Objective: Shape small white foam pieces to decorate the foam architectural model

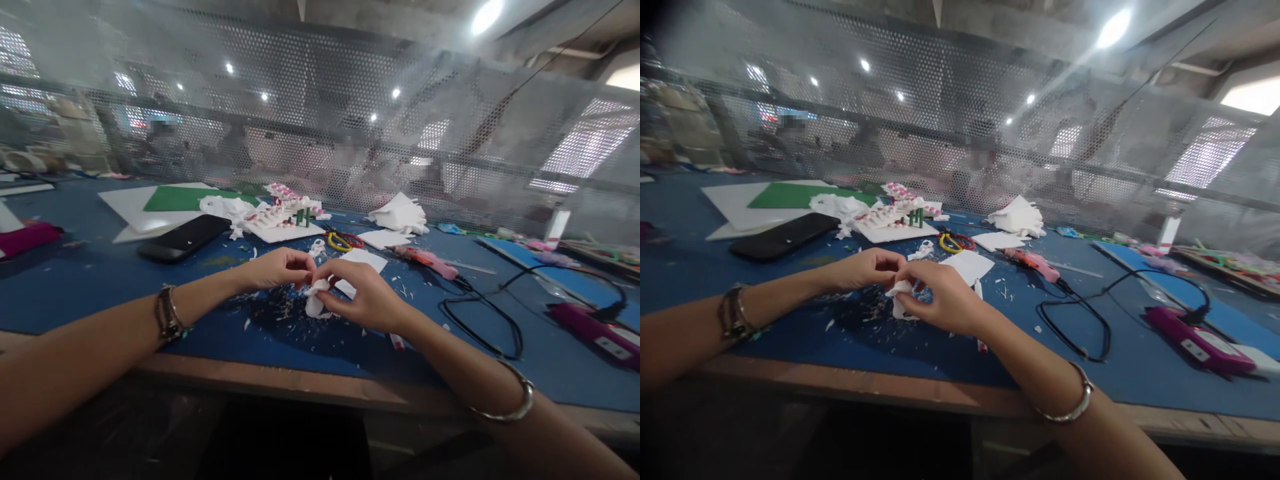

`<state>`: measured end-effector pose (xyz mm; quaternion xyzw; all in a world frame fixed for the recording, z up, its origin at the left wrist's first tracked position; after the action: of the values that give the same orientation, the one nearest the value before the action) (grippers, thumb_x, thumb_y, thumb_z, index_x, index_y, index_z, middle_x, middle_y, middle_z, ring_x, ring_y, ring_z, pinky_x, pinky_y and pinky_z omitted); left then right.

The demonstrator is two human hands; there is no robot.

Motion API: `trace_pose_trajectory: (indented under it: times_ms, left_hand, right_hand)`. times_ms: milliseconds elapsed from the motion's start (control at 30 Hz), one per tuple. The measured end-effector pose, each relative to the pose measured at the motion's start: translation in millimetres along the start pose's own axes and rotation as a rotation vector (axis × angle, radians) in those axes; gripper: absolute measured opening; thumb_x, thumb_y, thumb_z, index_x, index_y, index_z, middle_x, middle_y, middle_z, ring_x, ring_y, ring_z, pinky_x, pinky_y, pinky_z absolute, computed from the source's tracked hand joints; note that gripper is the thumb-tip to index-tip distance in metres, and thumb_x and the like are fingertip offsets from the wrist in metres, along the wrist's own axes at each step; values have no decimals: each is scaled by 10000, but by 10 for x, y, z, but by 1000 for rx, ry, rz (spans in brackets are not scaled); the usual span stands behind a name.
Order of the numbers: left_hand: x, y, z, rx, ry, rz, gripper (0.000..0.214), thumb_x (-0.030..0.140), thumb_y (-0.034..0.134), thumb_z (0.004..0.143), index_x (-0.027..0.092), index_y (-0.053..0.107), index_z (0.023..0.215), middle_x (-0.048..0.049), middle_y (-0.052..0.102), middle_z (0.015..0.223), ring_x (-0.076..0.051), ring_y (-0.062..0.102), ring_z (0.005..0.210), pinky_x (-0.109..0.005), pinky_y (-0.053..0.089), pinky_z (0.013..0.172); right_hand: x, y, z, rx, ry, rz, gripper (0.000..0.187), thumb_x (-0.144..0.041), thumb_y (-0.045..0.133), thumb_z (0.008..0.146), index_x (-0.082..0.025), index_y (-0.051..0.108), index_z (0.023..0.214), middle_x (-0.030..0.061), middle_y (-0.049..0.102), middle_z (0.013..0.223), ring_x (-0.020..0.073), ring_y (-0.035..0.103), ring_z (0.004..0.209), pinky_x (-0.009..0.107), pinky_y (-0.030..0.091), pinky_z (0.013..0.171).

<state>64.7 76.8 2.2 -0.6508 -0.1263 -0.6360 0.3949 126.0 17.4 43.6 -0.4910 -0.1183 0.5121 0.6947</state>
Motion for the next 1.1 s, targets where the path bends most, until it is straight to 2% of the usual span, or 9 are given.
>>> trace_pose_trajectory:
  times_ms: [267,433,1100]
  left_hand:
    - [-18,57,15,-42,42,67,178,316,505,671,144,463,672,40,454,612,-65,402,535,-189,321,515]
    - [-11,75,19,-62,52,102,161,292,486,665,138,477,712,29,472,645,-78,422,570,-211,346,568]
    - [13,93,-8,-76,7,126,120,211,471,610,139,495,702,21,497,666,-82,425,597,-197,326,549]
  right_hand:
    - [0,15,-2,-6,-19,12,64,-170,505,737,-159,534,793,12,588,736,85,520,661,212,427,630]
    - [-9,23,4,-10,-27,7,63,-168,511,733,-155,535,790,10,585,727,82,511,649,205,416,623]
    - [-57,37,-23,-23,-55,2,76,-178,504,728,-158,530,796,9,584,732,83,502,643,212,401,614]
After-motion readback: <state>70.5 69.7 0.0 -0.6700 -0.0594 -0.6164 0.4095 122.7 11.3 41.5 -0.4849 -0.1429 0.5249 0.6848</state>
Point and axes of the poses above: each hand's wrist, its own z-axis towards the middle knuckle, its own y-axis out of the palm, x = y × z, the point moved 8 cm from there along z, towards the middle knuckle
